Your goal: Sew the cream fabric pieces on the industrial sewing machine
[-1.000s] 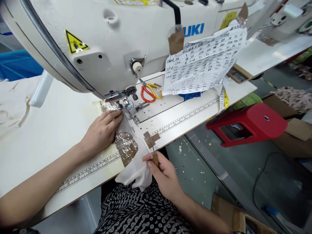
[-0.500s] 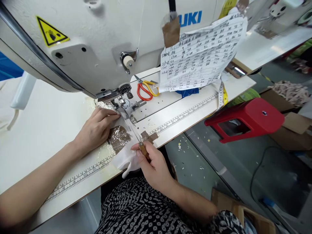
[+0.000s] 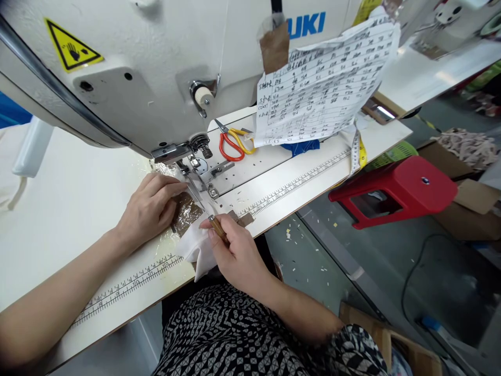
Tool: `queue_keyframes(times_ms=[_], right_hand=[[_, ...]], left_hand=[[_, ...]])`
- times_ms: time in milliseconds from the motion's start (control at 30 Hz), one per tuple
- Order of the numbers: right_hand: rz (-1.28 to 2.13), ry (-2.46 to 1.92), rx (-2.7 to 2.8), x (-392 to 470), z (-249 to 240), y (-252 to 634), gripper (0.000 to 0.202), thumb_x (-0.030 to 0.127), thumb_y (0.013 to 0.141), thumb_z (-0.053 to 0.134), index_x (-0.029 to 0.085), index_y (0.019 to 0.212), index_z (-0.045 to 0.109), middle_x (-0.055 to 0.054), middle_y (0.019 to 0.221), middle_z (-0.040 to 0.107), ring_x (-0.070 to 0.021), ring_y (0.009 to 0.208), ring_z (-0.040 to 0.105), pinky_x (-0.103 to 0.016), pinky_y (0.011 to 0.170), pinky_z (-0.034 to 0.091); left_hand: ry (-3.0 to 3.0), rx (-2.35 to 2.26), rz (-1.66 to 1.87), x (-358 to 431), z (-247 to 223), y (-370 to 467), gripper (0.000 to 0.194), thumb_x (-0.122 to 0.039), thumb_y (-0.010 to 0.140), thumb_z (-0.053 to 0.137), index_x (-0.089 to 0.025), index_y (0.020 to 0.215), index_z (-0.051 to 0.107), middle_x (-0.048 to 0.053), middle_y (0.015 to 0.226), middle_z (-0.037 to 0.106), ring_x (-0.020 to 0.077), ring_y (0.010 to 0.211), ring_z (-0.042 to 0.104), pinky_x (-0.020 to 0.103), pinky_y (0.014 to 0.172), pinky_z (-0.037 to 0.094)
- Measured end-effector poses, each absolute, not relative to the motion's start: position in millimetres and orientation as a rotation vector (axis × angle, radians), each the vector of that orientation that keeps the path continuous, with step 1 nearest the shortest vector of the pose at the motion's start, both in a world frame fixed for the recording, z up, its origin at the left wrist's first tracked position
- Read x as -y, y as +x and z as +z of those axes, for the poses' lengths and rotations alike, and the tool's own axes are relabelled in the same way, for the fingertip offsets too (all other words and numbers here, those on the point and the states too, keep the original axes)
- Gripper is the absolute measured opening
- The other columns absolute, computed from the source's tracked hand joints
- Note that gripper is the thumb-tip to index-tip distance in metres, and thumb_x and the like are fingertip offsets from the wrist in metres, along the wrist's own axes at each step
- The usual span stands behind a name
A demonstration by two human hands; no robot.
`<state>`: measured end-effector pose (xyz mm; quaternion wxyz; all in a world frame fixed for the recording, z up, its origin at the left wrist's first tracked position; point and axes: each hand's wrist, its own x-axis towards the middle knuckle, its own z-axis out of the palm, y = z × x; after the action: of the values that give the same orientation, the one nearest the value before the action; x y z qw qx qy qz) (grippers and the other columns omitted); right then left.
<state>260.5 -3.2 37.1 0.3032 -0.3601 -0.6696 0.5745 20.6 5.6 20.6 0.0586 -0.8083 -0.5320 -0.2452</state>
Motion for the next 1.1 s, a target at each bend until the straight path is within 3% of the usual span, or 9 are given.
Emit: queue_keyframes(times_ms=[167, 400, 733, 900, 1100], right_hand=[[1.481, -0.937, 1.805, -1, 39, 256, 0.016, 0.023, 0.100, 0.046, 0.021, 0.106, 0.061, -0.002, 0.096, 0.066, -0.0180, 0.080, 0.059, -0.030, 0.070, 0.046], [1.444, -0.944, 1.866, -11, 36, 245, 0.017, 0.027, 0.099, 0.046, 0.021, 0.107, 0.060, -0.002, 0.088, 0.064, -0.0174, 0.070, 0.057, -0.030, 0.064, 0.045], [1.408, -0.922, 1.889, -16, 36, 240, 0.016, 0.025, 0.098, 0.046, 0.022, 0.106, 0.059, -0.003, 0.096, 0.067, -0.0191, 0.079, 0.061, -0.031, 0.070, 0.047], [1.391, -0.951, 1.918, -20, 37, 235, 0.015, 0.025, 0.099, 0.046, 0.021, 0.106, 0.059, -0.001, 0.085, 0.065, -0.0181, 0.074, 0.061, -0.030, 0.068, 0.047], [1.310, -0.858, 1.973, -23, 32, 233, 0.013, 0.022, 0.098, 0.044, 0.021, 0.104, 0.056, -0.003, 0.095, 0.068, -0.0189, 0.080, 0.064, -0.032, 0.073, 0.049]], left_hand=[[-2.470, 1.542, -0.725, -8, 19, 19, 0.033, -0.008, 0.090, 0.040, -0.019, 0.115, 0.058, 0.011, 0.106, 0.060, 0.0238, 0.095, 0.056, 0.042, 0.082, 0.054], [-2.347, 1.646, -0.622, -8, 17, 17, 0.035, -0.010, 0.088, 0.043, -0.016, 0.120, 0.056, 0.016, 0.114, 0.058, 0.0281, 0.101, 0.054, 0.047, 0.084, 0.053], [-2.464, 1.544, -0.702, -8, 18, 18, 0.028, -0.011, 0.088, 0.047, -0.019, 0.112, 0.059, 0.011, 0.107, 0.063, 0.0251, 0.097, 0.058, 0.043, 0.080, 0.055], [-2.395, 1.609, -0.608, -10, 15, 17, 0.029, -0.012, 0.087, 0.046, -0.016, 0.112, 0.062, 0.014, 0.110, 0.062, 0.0281, 0.102, 0.058, 0.045, 0.079, 0.055], [-2.340, 1.679, -0.493, -9, 15, 20, 0.033, -0.015, 0.090, 0.041, -0.013, 0.115, 0.063, 0.016, 0.112, 0.061, 0.0302, 0.103, 0.057, 0.045, 0.075, 0.055]])
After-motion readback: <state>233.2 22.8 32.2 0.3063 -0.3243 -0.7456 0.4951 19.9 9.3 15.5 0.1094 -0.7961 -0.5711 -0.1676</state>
